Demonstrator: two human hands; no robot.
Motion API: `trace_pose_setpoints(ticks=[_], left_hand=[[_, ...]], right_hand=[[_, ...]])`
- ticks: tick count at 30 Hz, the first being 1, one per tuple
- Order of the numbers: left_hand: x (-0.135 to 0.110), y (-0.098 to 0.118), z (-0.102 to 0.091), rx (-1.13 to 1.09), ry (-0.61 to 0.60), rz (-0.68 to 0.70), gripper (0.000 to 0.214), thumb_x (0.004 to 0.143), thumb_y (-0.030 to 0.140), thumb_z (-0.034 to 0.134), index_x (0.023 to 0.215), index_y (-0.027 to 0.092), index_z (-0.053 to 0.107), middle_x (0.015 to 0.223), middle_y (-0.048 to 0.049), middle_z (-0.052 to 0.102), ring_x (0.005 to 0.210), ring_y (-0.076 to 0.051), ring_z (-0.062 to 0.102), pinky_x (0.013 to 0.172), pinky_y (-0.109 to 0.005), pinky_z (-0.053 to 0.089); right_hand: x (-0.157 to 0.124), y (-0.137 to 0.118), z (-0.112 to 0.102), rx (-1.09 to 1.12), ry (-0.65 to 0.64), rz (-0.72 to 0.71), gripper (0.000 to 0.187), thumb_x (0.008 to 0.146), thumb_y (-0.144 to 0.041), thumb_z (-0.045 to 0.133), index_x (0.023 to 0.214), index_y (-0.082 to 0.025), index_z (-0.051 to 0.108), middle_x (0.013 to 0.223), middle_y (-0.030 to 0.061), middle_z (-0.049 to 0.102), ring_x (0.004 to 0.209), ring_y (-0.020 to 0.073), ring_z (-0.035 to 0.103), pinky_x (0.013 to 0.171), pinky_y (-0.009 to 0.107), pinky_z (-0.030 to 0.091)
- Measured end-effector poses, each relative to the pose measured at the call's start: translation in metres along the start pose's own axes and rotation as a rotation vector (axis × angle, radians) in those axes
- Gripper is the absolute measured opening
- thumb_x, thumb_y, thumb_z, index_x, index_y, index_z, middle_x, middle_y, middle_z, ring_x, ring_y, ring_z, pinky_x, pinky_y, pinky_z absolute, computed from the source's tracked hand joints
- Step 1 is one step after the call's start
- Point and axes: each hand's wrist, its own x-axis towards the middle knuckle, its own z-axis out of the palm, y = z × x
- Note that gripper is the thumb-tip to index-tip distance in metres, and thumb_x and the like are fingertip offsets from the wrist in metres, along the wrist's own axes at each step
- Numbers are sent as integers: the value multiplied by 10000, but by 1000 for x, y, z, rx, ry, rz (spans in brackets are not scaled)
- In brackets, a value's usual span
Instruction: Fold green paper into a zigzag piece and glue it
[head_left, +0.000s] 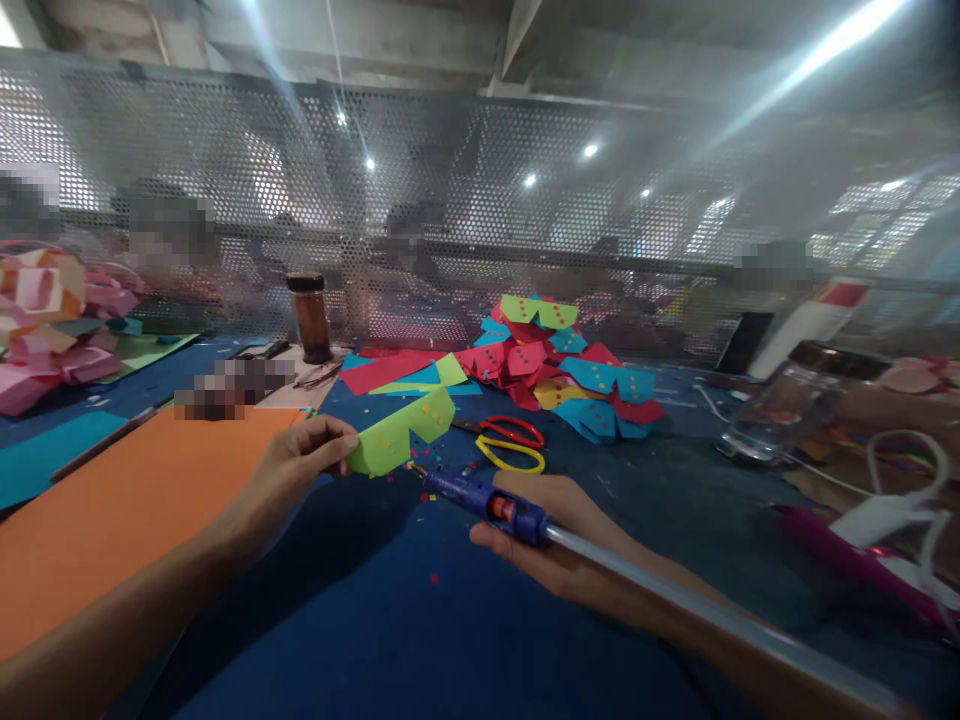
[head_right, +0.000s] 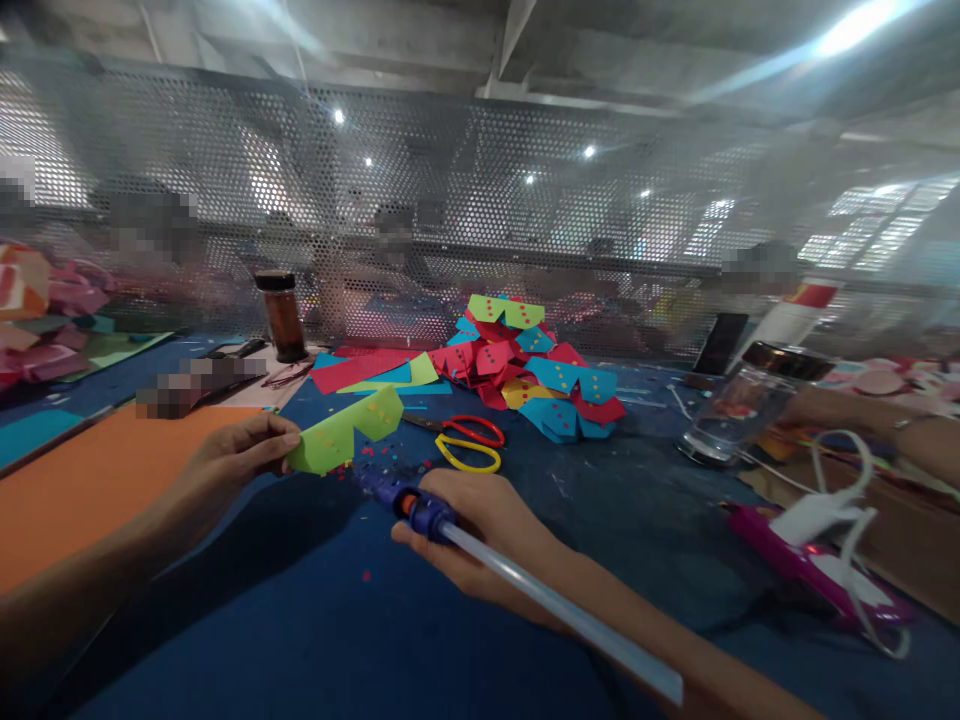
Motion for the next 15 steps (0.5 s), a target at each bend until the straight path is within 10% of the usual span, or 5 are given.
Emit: trace_pose_setpoints(ticks=[8, 15], left_hand=[[-2, -3, 2, 44, -36, 24, 185, 752, 378, 716, 735, 196, 684, 639, 3, 592, 623, -158, 533, 622, -271, 403], [-3, -3, 2, 105, -64, 22, 162, 785, 369, 689, 750, 211, 680, 665, 8, 603, 646, -162, 554, 643, -273, 419]], right_hand=[[0, 12, 5, -95, -29, -259, 102, 903, -273, 489, 880, -202, 559, 808, 26, 608, 720, 153, 533, 633, 273, 394], [1, -1, -2, -163, -107, -212, 166, 952, -252, 441, 873, -178, 568, 843, 58, 627, 744, 169, 537, 655, 304, 402]])
